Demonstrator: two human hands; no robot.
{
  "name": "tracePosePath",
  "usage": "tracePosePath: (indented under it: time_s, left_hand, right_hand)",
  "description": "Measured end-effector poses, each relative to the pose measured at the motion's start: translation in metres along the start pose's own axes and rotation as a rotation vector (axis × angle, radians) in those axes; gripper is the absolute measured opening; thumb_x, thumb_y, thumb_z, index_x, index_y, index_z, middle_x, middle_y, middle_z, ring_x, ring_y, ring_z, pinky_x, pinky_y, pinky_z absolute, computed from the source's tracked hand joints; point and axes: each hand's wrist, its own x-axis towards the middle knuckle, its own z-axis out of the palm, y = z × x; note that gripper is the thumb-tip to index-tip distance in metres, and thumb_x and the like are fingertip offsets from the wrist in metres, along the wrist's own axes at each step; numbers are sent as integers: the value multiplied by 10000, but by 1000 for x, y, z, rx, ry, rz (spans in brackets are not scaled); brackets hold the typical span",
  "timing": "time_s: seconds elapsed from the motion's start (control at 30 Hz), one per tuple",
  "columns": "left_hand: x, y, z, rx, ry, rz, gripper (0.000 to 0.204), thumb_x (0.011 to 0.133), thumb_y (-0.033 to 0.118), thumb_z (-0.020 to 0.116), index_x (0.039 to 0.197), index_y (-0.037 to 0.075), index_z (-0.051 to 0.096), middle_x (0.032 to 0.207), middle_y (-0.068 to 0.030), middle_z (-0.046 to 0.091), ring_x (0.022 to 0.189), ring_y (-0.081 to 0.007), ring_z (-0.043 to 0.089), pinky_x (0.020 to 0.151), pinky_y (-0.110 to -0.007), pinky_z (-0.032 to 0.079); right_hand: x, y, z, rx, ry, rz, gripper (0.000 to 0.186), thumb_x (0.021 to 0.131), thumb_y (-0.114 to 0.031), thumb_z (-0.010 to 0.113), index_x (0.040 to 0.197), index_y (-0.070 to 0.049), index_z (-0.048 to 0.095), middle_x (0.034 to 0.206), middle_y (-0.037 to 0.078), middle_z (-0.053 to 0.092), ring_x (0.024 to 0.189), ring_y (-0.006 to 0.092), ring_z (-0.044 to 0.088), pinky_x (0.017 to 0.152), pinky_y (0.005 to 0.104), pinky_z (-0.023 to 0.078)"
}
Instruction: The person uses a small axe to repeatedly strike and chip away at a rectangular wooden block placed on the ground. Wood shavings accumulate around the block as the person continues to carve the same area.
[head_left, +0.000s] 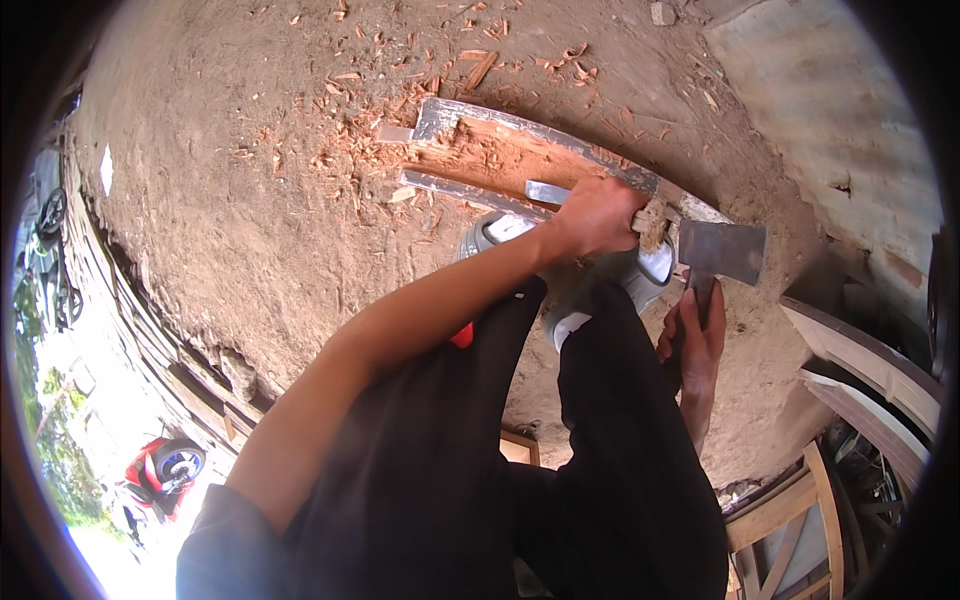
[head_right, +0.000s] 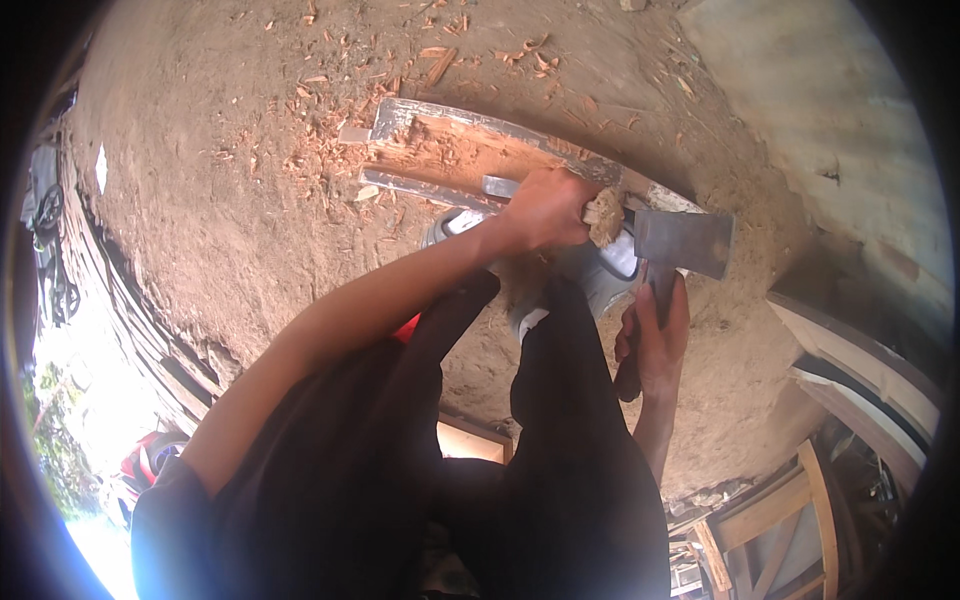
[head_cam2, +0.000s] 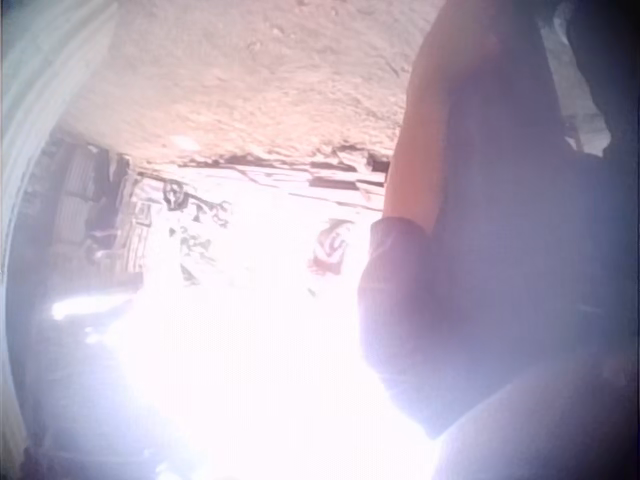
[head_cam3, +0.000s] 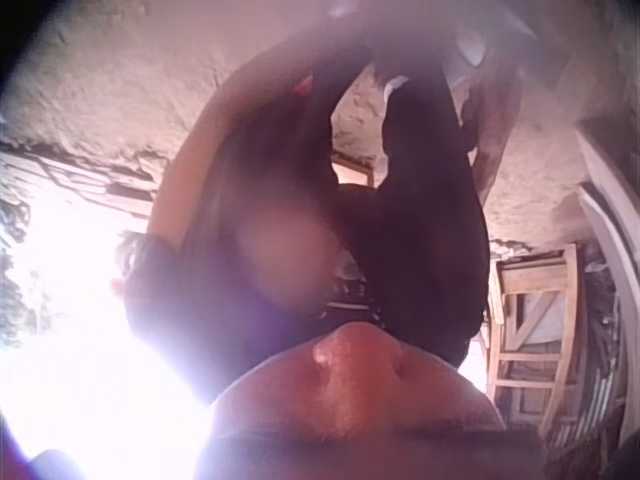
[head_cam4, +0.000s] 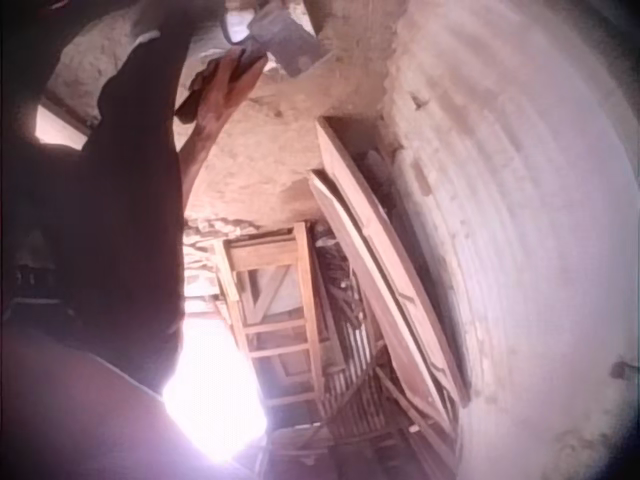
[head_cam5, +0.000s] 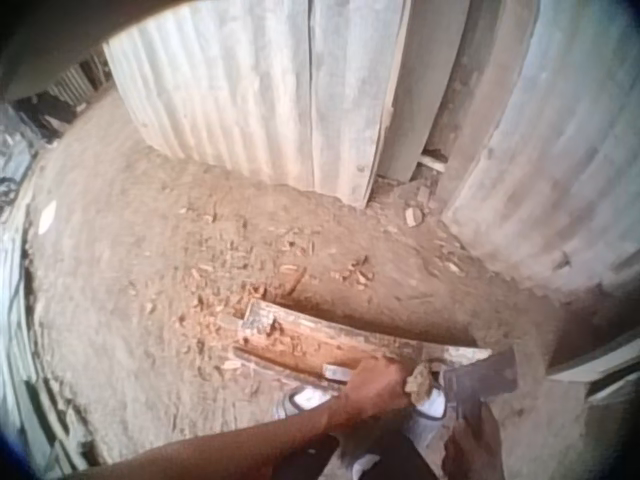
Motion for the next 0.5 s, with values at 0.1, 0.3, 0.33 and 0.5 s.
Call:
tracePosePath:
  time_s: [0.1,0.3,0.33,0.5]
  left_hand:
    - [1,1,0,7,-29,20,251,718,243,737,912,84,737,787,-212,710,812,-424,710,742,-499,567]
    - [2,8,-9,15,-201,-2,316,687,195,715,971,57,740,871,-249,727,892,-429,724,825,-513,580]
    - [2,8,-10,36,-227,-7,319,685,193,716,973,57,741,873,-249,728,893,-429,724,826,-512,581]
    - [0,13,-18,-57,-180,-49,290,681,186,716,937,53,743,877,-246,730,908,-426,724,840,-506,582]
  right_hand:
    - [-7,-7,9,9,39,1,363,1071,-298,576,1354,-82,504,678,6,467,464,78,431,408,228,351]
    - [-8,-5,1,-1,4,-7,401,1061,-315,586,1361,-84,455,683,14,484,456,112,488,391,255,393]
    - [-8,-7,0,-9,7,-9,401,1061,-318,586,1360,-83,457,683,15,484,455,113,489,391,255,393]
    - [-13,-13,-4,-2,10,-23,400,1060,-329,586,1350,-79,467,685,16,484,453,112,487,392,258,398]
